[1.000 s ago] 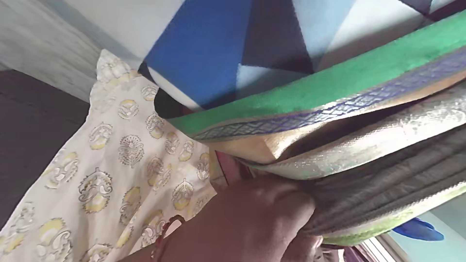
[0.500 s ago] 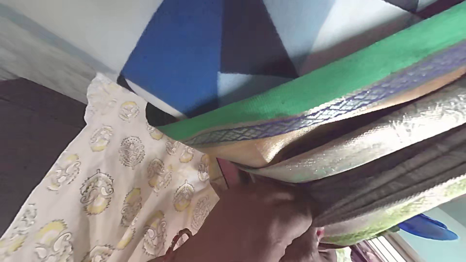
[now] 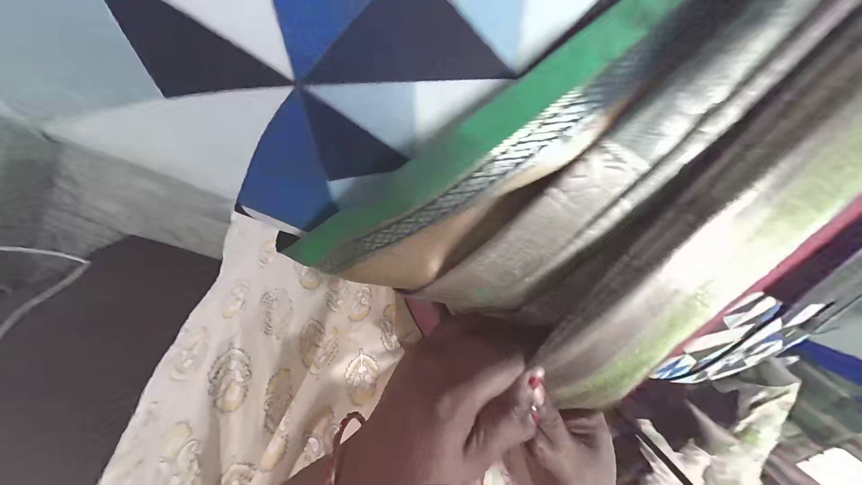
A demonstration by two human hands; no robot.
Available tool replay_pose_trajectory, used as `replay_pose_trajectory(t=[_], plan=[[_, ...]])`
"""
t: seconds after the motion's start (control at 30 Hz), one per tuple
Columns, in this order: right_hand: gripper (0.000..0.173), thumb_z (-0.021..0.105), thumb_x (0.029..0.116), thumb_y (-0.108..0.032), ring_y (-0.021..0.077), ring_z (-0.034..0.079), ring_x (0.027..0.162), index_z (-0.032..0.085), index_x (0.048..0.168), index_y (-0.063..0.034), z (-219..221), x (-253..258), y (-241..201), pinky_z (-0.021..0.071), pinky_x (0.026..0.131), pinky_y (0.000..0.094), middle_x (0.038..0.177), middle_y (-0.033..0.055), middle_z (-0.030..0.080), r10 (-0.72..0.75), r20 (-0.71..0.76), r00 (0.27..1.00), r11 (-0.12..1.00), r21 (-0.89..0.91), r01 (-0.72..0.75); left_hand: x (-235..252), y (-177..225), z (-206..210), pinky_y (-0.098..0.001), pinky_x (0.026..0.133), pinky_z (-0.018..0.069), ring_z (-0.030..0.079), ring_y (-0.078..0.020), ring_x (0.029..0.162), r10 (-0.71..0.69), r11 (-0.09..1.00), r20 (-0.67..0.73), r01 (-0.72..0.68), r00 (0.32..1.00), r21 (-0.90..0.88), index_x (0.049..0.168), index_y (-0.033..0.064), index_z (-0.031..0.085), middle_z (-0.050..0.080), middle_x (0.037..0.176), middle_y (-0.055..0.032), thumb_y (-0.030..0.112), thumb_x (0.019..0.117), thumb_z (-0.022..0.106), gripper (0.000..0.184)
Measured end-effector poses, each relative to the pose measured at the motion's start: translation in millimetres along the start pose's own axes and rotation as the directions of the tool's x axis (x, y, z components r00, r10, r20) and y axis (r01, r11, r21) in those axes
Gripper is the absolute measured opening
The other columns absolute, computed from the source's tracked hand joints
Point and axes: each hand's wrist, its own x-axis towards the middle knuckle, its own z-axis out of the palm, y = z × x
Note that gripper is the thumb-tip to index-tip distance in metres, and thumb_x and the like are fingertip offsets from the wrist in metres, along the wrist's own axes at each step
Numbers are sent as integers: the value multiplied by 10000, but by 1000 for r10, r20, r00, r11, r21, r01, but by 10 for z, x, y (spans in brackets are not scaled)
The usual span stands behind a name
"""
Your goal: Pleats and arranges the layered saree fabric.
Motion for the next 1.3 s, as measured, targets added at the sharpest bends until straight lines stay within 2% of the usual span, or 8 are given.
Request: replay_pose_trajectory(t=[0.17,0.27,0.4,0.57,0.83,1.1,1.2,1.3], plan=[[160,637,1000,-171,-53,675,825,683,1135,-243,-46,-40,124,579,767,154,974,-139,739,-131,-78,988,990,-61,127,-15,-31,42,-94,640,473,570,24,678,10,995,-38,-6,999,104,866,-13,598,594,713,-53,188,994,595,239],[243,572,1040,-290,-58,640,1009,612,1272,-231,-191,-39,215,539,883,145,1132,-179,687,-293,-83,952,952,-116,283,-17,-85,12,-102,685,533,617,88,753,1,989,-67,9,998,145,944,17,597,641,787,31,206,995,593,196],[342,546,1044,-383,20,659,1052,541,1353,-237,-452,-76,410,532,946,198,1170,-136,698,-398,-198,895,897,120,426,-12,-48,-85,-172,829,563,644,84,960,-160,986,-92,164,983,39,1167,221,605,680,1018,214,330,1064,507,179],[270,496,1065,-345,-41,608,1107,608,1280,-227,-491,-148,672,503,963,168,1202,-164,662,-423,-202,883,840,278,466,21,64,-240,-266,908,582,690,-33,1039,-278,949,-54,266,959,-171,1200,228,667,739,1091,85,384,951,686,295],[256,483,1066,-183,35,613,1044,682,1133,-35,-121,-38,730,513,916,170,1091,59,669,-551,-230,802,680,434,591,-79,244,-602,-347,981,565,693,-140,1130,-340,862,139,367,930,-349,1283,157,683,735,1196,-33,303,971,669,345],[263,492,1039,-95,61,621,1106,659,1231,-27,11,144,688,512,878,142,1278,114,665,-602,-274,750,742,153,653,-33,318,-625,-377,992,565,689,-172,1150,-319,863,137,347,938,-367,1293,131,669,725,1220,-62,276,963,684,361],[293,477,1051,-112,102,630,1185,664,1258,-22,48,209,651,511,987,193,1275,121,683,-651,-201,732,729,103,676,-6,314,-636,-380,986,567,691,-176,1149,-316,846,147,349,937,-403,1300,124,666,722,1227,-71,267,966,681,363],[372,396,1068,-164,20,631,897,645,1293,-3,53,334,620,512,771,159,1137,77,711,-595,-92,799,768,227,598,-17,337,-681,-364,988,564,689,-154,1147,-304,859,166,345,938,-377,1305,147,667,724,1227,-49,285,972,670,361]])
